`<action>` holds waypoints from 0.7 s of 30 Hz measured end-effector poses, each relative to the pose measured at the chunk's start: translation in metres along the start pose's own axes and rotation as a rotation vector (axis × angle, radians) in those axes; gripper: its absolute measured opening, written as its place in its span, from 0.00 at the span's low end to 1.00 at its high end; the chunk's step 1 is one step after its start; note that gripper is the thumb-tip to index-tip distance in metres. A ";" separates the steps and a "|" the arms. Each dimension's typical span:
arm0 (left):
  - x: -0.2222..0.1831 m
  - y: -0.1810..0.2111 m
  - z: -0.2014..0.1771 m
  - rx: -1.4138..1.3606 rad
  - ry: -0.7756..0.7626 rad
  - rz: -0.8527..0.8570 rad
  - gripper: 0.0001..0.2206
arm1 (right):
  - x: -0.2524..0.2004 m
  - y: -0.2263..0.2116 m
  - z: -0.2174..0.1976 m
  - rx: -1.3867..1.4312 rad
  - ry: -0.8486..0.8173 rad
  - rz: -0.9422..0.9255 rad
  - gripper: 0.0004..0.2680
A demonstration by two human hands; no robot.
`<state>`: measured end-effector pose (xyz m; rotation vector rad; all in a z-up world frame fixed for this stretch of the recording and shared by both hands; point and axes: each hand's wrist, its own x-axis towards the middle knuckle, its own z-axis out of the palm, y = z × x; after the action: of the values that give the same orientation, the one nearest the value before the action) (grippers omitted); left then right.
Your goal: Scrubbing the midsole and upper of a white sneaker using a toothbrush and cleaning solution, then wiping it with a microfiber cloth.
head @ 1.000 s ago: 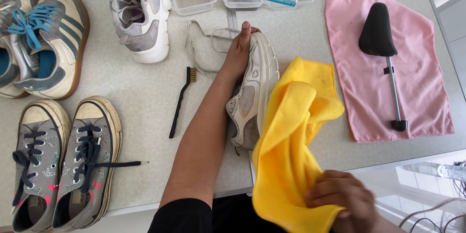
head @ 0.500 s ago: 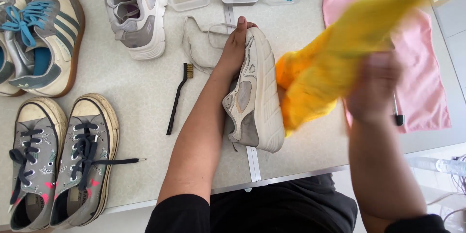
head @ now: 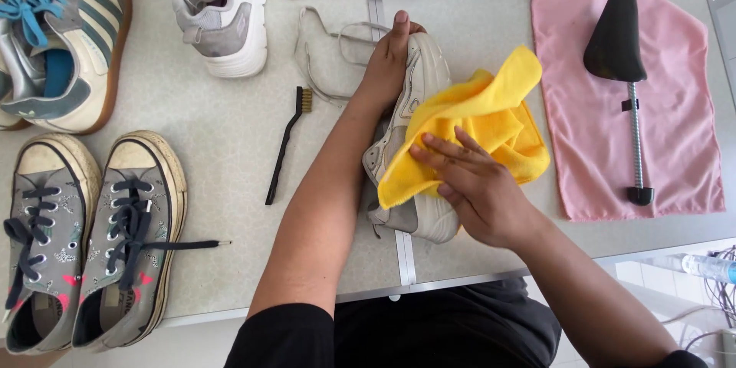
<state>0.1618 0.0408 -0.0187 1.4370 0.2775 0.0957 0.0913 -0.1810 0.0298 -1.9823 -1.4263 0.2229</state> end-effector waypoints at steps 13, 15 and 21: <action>-0.005 0.008 -0.008 -0.307 0.281 -0.192 0.28 | -0.144 -0.029 0.070 0.257 0.534 0.007 0.10; -0.005 0.005 -0.007 -0.849 0.238 -0.154 0.34 | -0.165 -0.015 0.075 -0.033 0.295 0.218 0.08; -0.011 0.000 -0.011 -0.861 0.217 -0.139 0.34 | -0.108 -0.030 0.076 -0.416 -0.148 0.163 0.10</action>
<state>0.1488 0.0488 -0.0182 0.5489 0.4459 0.2266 -0.0116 -0.2398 -0.0349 -2.4698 -1.4957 0.1561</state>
